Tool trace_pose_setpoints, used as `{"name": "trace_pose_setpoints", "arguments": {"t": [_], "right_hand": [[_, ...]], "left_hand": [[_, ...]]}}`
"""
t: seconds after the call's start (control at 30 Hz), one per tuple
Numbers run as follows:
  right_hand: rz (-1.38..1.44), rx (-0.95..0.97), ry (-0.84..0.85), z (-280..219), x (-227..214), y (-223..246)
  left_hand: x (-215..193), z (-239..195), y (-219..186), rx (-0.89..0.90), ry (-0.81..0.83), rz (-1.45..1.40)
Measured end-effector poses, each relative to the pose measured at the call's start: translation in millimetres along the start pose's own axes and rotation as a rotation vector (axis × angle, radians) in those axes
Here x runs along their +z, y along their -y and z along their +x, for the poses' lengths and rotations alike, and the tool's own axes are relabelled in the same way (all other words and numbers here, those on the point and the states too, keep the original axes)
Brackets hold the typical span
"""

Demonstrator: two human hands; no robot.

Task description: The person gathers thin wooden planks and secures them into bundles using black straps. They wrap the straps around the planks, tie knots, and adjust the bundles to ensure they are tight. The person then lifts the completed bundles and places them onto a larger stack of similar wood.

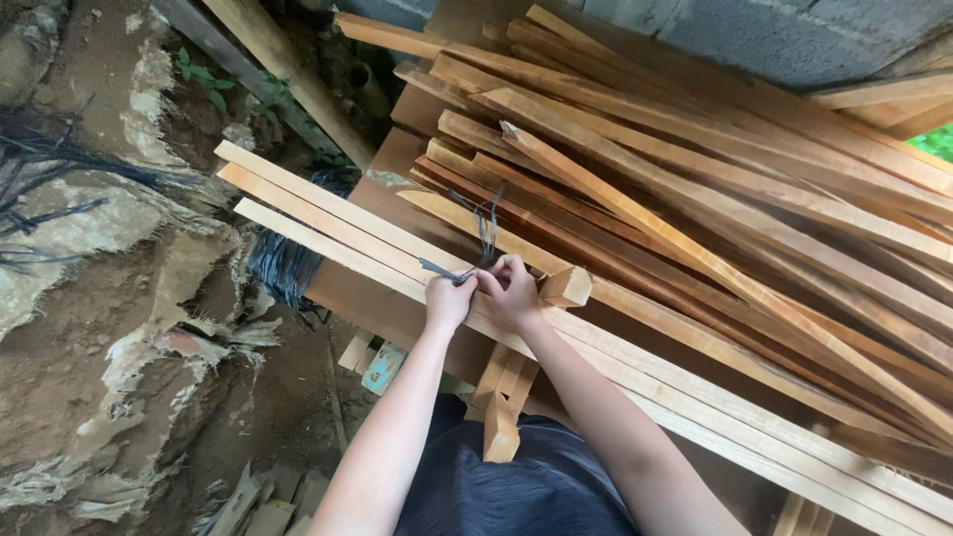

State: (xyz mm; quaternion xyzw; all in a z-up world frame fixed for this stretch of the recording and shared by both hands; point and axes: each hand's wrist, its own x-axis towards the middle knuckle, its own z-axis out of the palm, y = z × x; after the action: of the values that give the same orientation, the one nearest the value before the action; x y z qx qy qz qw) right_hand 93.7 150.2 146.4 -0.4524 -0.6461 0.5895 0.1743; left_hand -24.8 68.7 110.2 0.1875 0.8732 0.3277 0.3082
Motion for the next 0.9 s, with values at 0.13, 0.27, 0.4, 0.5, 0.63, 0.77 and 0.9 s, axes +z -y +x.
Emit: {"name": "trace_pose_setpoints", "arguments": {"t": [0.13, 0.27, 0.4, 0.5, 0.63, 0.77, 0.9], "right_hand": [[-0.149, -0.088, -0.017, 3, 4, -32], [-0.213, -0.538, -0.022, 9, 3, -40], [-0.305, -0.737, -0.018, 16, 1, -35], [-0.323, -0.833, 0.003, 23, -2, -28], [-0.381, -0.751, 0.085, 34, -6, -42], [-0.416, -0.528, 0.291, 32, -17, -18], [-0.454, -0.402, 0.405, 33, -20, -11]], "left_hand": [[-5, -6, -12, -0.081, 0.011, 0.007], [-8, -13, -8, -0.02, 0.025, -0.071], [-6, -12, -8, -0.006, 0.053, -0.073], [-12, -15, -20, 0.036, 0.06, -0.066], [-26, -34, -35, 0.1, 0.02, -0.049], [-27, -28, -30, 0.084, 0.057, -0.104], [-30, -25, -32, 0.032, 0.122, -0.176]]}}
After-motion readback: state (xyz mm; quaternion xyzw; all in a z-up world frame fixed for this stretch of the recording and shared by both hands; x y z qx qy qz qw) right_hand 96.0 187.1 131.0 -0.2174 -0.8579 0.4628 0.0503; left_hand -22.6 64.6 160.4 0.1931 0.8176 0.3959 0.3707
